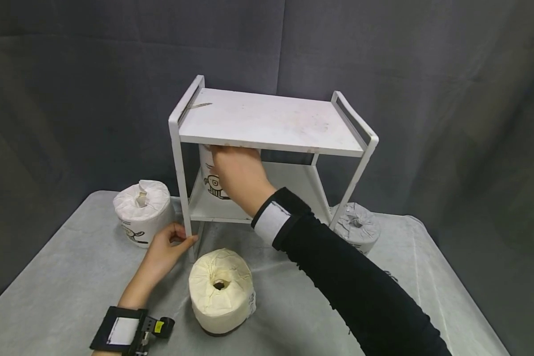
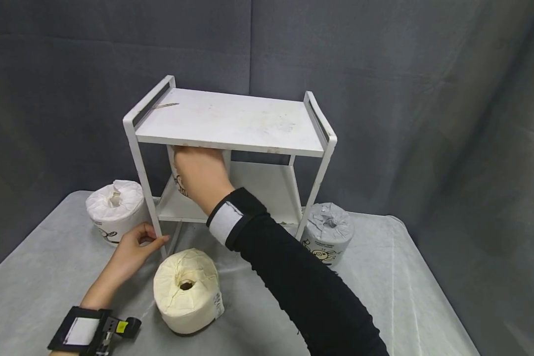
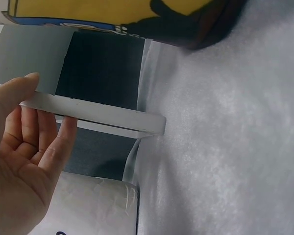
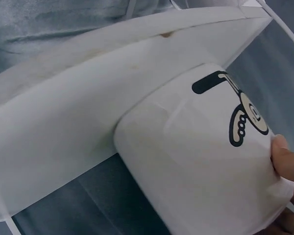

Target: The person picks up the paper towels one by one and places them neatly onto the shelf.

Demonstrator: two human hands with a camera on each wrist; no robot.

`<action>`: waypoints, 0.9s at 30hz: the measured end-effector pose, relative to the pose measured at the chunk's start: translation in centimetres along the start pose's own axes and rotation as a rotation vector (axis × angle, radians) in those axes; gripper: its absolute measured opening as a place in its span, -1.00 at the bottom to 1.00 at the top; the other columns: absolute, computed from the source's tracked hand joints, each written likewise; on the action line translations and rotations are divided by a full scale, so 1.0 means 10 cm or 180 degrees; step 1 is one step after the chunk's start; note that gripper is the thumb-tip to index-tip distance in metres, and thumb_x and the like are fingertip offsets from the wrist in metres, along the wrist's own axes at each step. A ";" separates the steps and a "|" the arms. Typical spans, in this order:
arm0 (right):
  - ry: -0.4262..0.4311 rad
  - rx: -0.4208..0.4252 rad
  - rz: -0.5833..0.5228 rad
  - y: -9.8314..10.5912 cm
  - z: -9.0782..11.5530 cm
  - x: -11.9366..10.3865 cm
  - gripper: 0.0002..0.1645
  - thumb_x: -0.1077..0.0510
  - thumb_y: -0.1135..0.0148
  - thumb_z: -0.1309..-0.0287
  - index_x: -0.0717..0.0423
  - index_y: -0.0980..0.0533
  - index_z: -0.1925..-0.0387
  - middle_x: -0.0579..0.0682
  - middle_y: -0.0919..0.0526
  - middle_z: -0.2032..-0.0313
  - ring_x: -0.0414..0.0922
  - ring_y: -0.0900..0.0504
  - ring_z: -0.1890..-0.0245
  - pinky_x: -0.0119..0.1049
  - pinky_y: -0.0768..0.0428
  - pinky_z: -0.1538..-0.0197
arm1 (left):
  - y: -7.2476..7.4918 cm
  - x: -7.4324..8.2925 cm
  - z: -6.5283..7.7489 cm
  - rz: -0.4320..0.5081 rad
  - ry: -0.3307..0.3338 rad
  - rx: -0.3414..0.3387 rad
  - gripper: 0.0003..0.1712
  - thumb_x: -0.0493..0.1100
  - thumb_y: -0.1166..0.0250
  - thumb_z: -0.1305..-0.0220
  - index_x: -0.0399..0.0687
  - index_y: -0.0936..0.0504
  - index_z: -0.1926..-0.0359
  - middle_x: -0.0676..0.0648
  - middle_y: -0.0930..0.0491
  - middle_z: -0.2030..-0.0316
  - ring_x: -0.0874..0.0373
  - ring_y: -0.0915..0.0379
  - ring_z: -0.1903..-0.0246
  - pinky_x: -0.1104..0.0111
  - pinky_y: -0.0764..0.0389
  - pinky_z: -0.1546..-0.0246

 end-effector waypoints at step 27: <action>-0.0161 -0.0461 -0.1159 -0.10 0.04 0.28 -0.49 0.02 -0.32 -0.28 -0.10 -0.52 -0.24 -0.03 -0.57 -0.18 -0.09 -0.57 -0.10 -0.24 -0.57 0.03 | -0.01 -0.03 -0.01 0.0007 0.0026 0.0007 -0.79 -0.28 -0.35 -0.28 -0.29 -0.47 0.33 -0.14 -0.54 0.36 0.05 -0.52 0.22 0.32 -0.53 0.14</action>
Point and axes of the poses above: each hand's wrist, its own z-axis away from the middle knuckle, its own y-axis out of the back of the hand, x = y × z, the point moved 3 cm from there along -z, towards the middle knuckle
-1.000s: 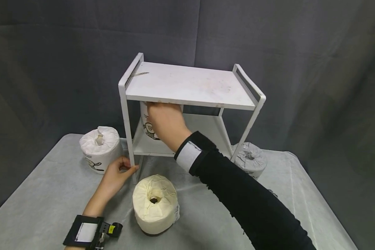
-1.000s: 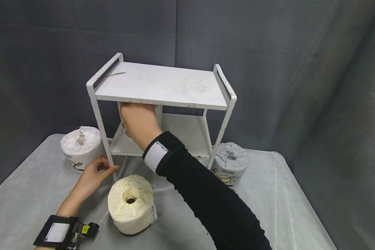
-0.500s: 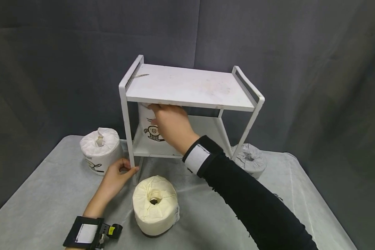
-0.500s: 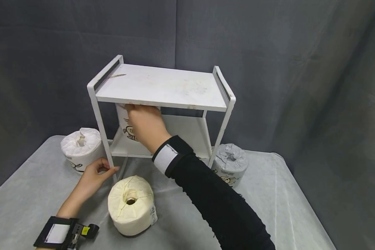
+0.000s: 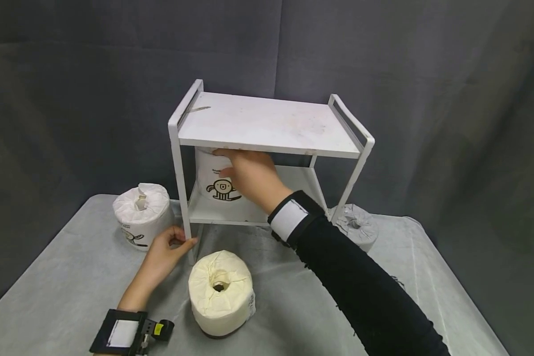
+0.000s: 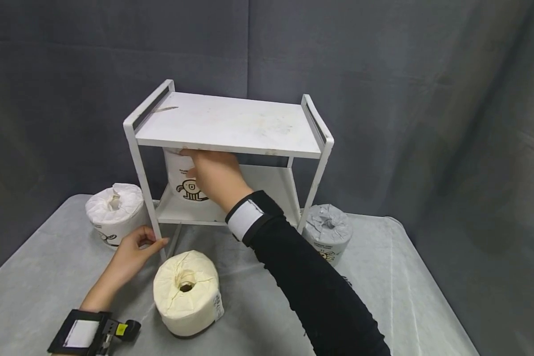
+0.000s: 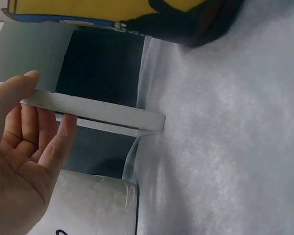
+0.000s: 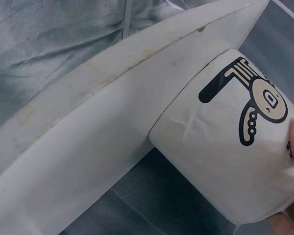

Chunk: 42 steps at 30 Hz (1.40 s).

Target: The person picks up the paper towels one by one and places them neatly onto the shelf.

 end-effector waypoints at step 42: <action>0.0539 0.0662 0.0494 0.06 0.40 0.01 -0.31 0.02 -0.33 -0.25 0.10 -0.38 -0.35 0.05 -0.47 -0.30 -0.01 -0.39 -0.32 -0.13 -0.21 -0.39 | 0.00 0.07 0.04 0.0048 -0.0001 0.0000 -0.81 -0.29 -0.35 -0.28 -0.30 -0.49 0.33 -0.13 -0.55 0.35 0.07 -0.51 0.22 0.19 -0.54 0.09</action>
Point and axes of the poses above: each hand's wrist, its own z-axis away from the middle knuckle, its own y-axis out of the back of the hand, x = y × z, the point moved 3 cm from there along -z, towards the middle knuckle
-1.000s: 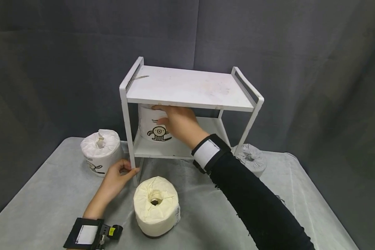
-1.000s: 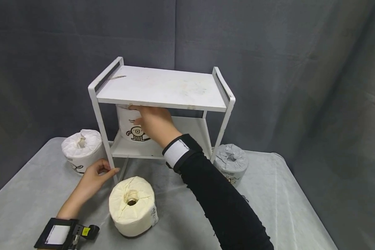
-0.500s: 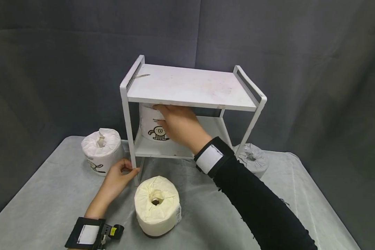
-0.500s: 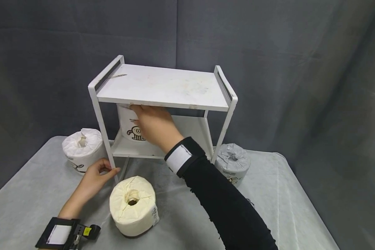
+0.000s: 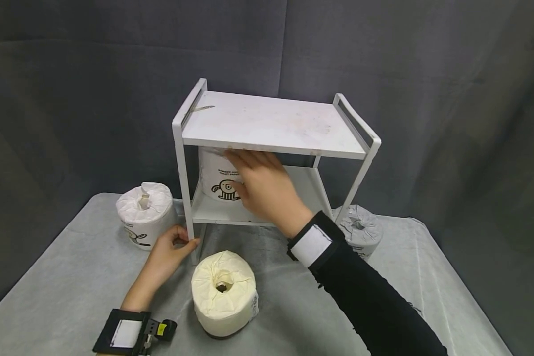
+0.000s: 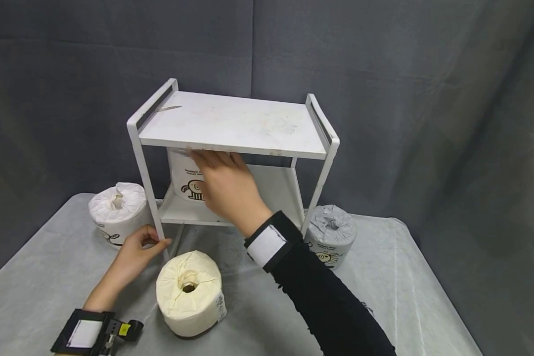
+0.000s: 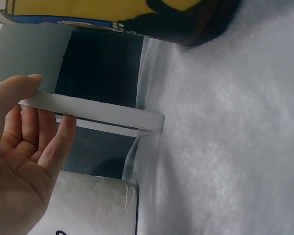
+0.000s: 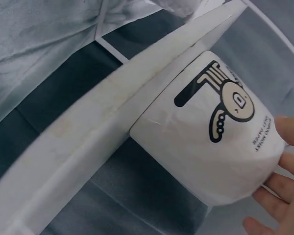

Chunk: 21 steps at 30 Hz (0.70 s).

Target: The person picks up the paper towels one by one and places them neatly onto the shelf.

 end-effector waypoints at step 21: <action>0.0136 0.0300 -0.0407 0.22 0.43 -0.29 -0.40 0.08 -0.36 -0.23 0.16 -0.45 -0.26 0.13 -0.44 -0.31 0.04 -0.42 -0.26 -0.07 -0.37 -0.27 | 0.00 0.00 0.00 0.0022 -0.0035 -0.0015 -0.82 -0.32 -0.34 -0.28 -0.32 -0.48 0.33 -0.15 -0.55 0.35 0.04 -0.51 0.22 0.21 -0.54 0.08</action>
Point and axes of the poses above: each hand's wrist, its own z-axis away from the middle knuckle, its own y-axis out of the back of the hand, x = y × z, the point moved 3 cm from there along -z, towards the middle knuckle
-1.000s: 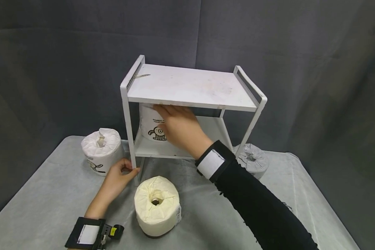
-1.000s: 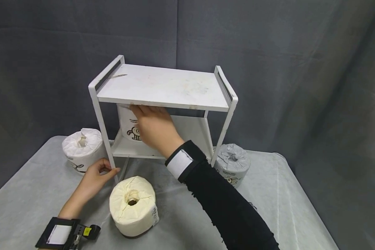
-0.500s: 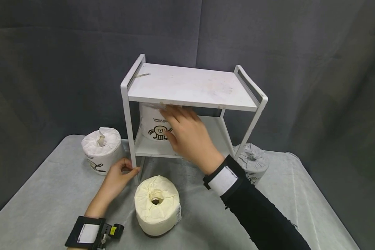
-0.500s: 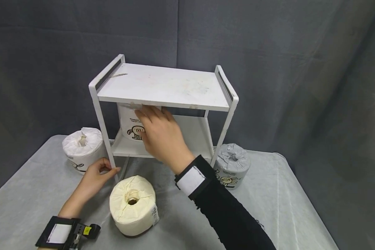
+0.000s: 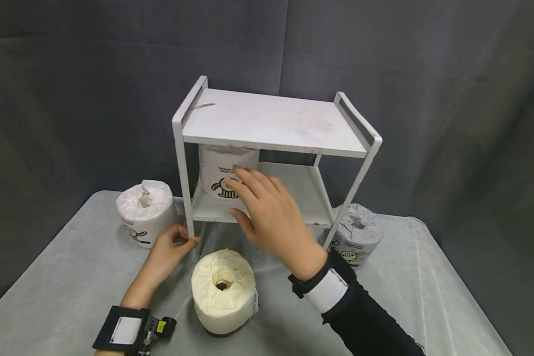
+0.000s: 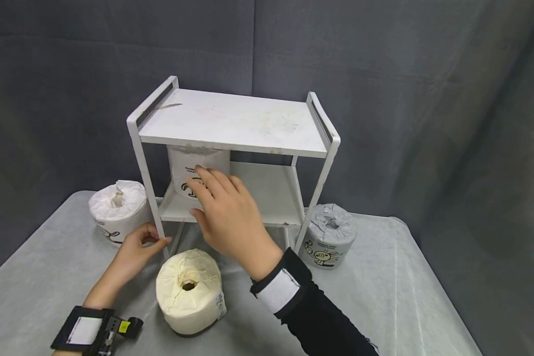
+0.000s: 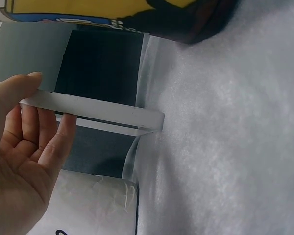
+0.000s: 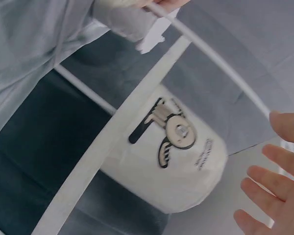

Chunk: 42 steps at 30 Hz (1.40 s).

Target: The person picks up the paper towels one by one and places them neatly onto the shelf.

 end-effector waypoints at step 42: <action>0.0228 -0.0898 -0.0329 -0.27 0.98 -0.80 -0.34 -0.24 -0.33 -0.18 0.01 -0.50 -0.21 -0.09 -0.55 -0.15 -0.12 -0.49 -0.17 -0.14 -0.41 -0.25 | 0.00 -0.03 0.00 -0.0040 -0.0046 -0.0004 -0.80 -0.30 -0.35 -0.27 -0.29 -0.47 0.34 -0.10 -0.55 0.38 0.08 -0.53 0.24 0.28 -0.54 0.12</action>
Point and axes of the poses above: each hand's wrist, its own z-axis away from the middle knuckle, its own y-axis out of the back of the hand, x = y × z, the point moved 3 cm from there along -z, towards the middle knuckle
